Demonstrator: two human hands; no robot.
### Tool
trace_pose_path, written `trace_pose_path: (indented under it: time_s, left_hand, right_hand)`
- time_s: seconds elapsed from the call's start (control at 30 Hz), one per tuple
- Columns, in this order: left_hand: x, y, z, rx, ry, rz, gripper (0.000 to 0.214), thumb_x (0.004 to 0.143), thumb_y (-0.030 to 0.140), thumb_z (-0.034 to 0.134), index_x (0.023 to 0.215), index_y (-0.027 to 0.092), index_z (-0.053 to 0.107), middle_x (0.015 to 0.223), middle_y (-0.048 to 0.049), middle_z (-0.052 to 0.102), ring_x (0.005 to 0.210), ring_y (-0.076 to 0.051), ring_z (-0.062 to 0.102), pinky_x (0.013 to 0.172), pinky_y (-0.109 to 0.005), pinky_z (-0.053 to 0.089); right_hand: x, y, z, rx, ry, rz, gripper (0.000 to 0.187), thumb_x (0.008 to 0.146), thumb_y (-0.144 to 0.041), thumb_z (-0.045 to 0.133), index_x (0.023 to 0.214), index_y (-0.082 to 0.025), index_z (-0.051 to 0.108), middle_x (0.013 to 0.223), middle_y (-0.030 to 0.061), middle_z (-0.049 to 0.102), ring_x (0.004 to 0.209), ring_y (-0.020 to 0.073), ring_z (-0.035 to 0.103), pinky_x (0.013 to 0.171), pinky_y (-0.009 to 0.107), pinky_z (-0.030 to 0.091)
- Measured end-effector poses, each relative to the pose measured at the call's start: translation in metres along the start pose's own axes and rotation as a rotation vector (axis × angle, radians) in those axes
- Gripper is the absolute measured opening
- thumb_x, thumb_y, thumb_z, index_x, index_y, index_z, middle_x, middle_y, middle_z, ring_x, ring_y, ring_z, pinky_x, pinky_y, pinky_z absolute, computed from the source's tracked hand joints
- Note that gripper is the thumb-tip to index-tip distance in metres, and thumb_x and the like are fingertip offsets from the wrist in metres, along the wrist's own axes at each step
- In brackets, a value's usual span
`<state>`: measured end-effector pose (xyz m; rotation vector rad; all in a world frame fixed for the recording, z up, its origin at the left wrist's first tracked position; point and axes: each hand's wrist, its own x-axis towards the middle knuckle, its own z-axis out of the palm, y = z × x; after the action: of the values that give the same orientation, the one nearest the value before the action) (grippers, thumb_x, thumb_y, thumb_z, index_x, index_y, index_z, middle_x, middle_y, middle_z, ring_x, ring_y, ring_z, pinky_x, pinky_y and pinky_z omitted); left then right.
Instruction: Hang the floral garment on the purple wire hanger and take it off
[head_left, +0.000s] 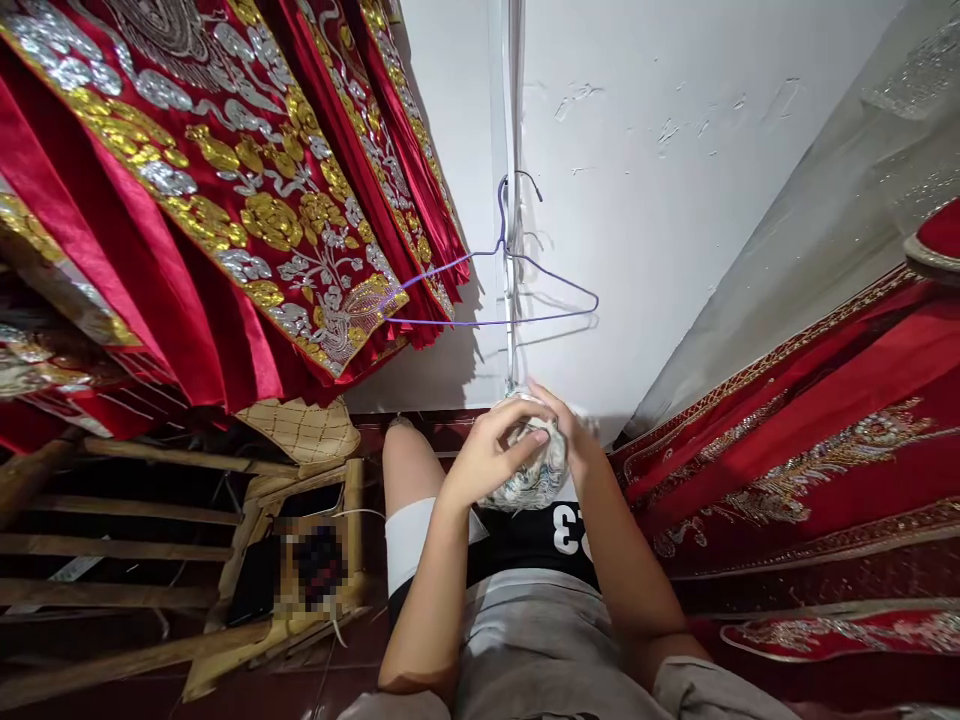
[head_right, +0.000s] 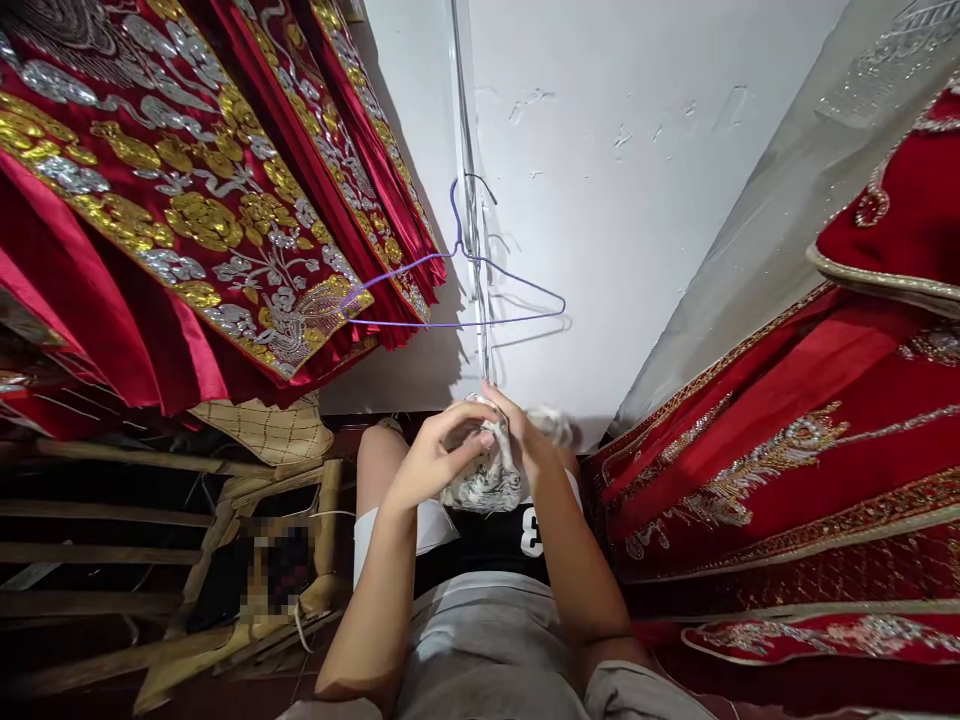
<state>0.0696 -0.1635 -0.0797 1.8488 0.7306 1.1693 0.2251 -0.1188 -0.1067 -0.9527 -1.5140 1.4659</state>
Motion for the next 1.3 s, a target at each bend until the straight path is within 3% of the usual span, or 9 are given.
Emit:
trace_pose_path:
  time_s: [0.13,0.27,0.4,0.5,0.63,0.83,1.03,1.2,1.3]
  left_hand:
    - [0.006,-0.012,-0.022,0.043,0.128,-0.008,0.047,0.098,0.038,0.061,0.142,0.027,0.050,0.140,-0.0108,0.060,0.133,-0.026,0.055,0.115,-0.039,0.039]
    - [0.011,-0.036,-0.045,0.130,-0.150,-0.131,0.043,0.100,0.052,0.050,0.124,0.020,0.063,0.117,-0.0091,0.069,0.112,-0.027,0.063,0.099,-0.037,0.050]
    - [0.007,-0.040,-0.070,0.360,-0.257,-0.254,0.043,0.093,0.056,0.059,0.091,0.015,0.068,0.082,-0.0021,0.067,0.079,-0.020,0.059,0.076,-0.030,0.049]
    - [0.004,-0.023,-0.095,0.353,-0.231,-0.269,0.040,0.091,0.053,0.064,0.090,0.013,0.068,0.085,-0.0018,0.066,0.078,-0.018,0.056,0.073,-0.027,0.046]
    - [0.001,0.003,-0.116,0.359,-0.344,-0.326,0.040,0.091,0.053,0.063,0.095,0.014,0.069,0.082,-0.0013,0.066,0.074,-0.017,0.056,0.067,-0.025,0.044]
    - [-0.027,-0.012,-0.134,0.623,-0.520,-0.478,0.038,0.089,0.055,0.059,0.095,0.020,0.073,0.089,-0.0060,0.074,0.078,-0.025,0.066,0.080,-0.033,0.050]
    - [-0.027,-0.035,-0.159,0.873,-0.188,-0.383,0.021,0.083,0.044,0.063,0.078,0.025,0.071,0.094,-0.0098,0.075,0.094,-0.032,0.068,0.111,-0.055,0.037]
    - [0.030,-0.010,-0.159,0.591,-0.071,-0.050,0.027,0.090,0.044,0.057,0.085,0.022,0.073,0.113,-0.0119,0.072,0.113,-0.030,0.061,0.107,-0.039,0.042]
    - [0.058,-0.002,-0.147,0.450,0.091,-0.013,0.017,0.088,0.035,0.063,0.082,0.020,0.069,0.090,-0.0066,0.069,0.088,-0.022,0.060,0.088,-0.030,0.048]
  right_hand:
    - [0.004,-0.022,-0.002,0.198,-0.157,0.163,0.026,0.073,-0.046,0.068,0.076,-0.021,0.062,0.066,0.0028,0.062,0.064,0.0201,0.060,0.067,0.034,0.053]
    - [0.015,-0.058,-0.016,0.077,-0.333,0.173,0.020,0.061,-0.025,0.072,0.078,-0.018,0.066,0.070,0.0006,0.065,0.062,0.0161,0.059,0.060,0.027,0.047]
    - [0.043,-0.075,-0.038,-0.359,-0.059,-0.216,0.013,0.065,-0.020,0.071,0.078,-0.017,0.073,0.082,0.0037,0.071,0.080,0.0204,0.064,0.075,0.030,0.049]
    - [0.079,-0.059,-0.046,-0.463,0.209,-0.315,0.042,0.067,-0.020,0.071,0.109,-0.017,0.076,0.113,0.0094,0.073,0.102,0.0261,0.065,0.092,0.038,0.050]
    - [0.118,-0.031,-0.045,-0.450,0.167,-0.306,0.064,0.066,-0.013,0.067,0.130,-0.018,0.069,0.136,0.0110,0.067,0.121,0.0265,0.062,0.108,0.041,0.043]
    - [0.111,-0.031,-0.064,-0.482,0.149,-0.309,0.035,0.068,-0.009,0.050,0.087,-0.016,0.079,0.093,0.0062,0.078,0.089,0.0226,0.069,0.083,0.033,0.051]
    - [0.060,-0.040,-0.080,-0.444,0.116,-0.363,0.037,0.068,-0.008,0.051,0.090,-0.018,0.080,0.092,0.0050,0.077,0.085,0.0208,0.069,0.075,0.029,0.050]
    - [0.040,-0.050,-0.073,-0.422,0.077,-0.356,0.038,0.070,-0.008,0.051,0.092,-0.017,0.080,0.091,0.0046,0.077,0.086,0.0212,0.069,0.073,0.028,0.050]
    - [0.038,-0.055,-0.061,-0.412,-0.005,-0.383,0.045,0.069,-0.006,0.049,0.098,-0.019,0.080,0.097,0.0048,0.078,0.094,0.0222,0.069,0.079,0.030,0.051]
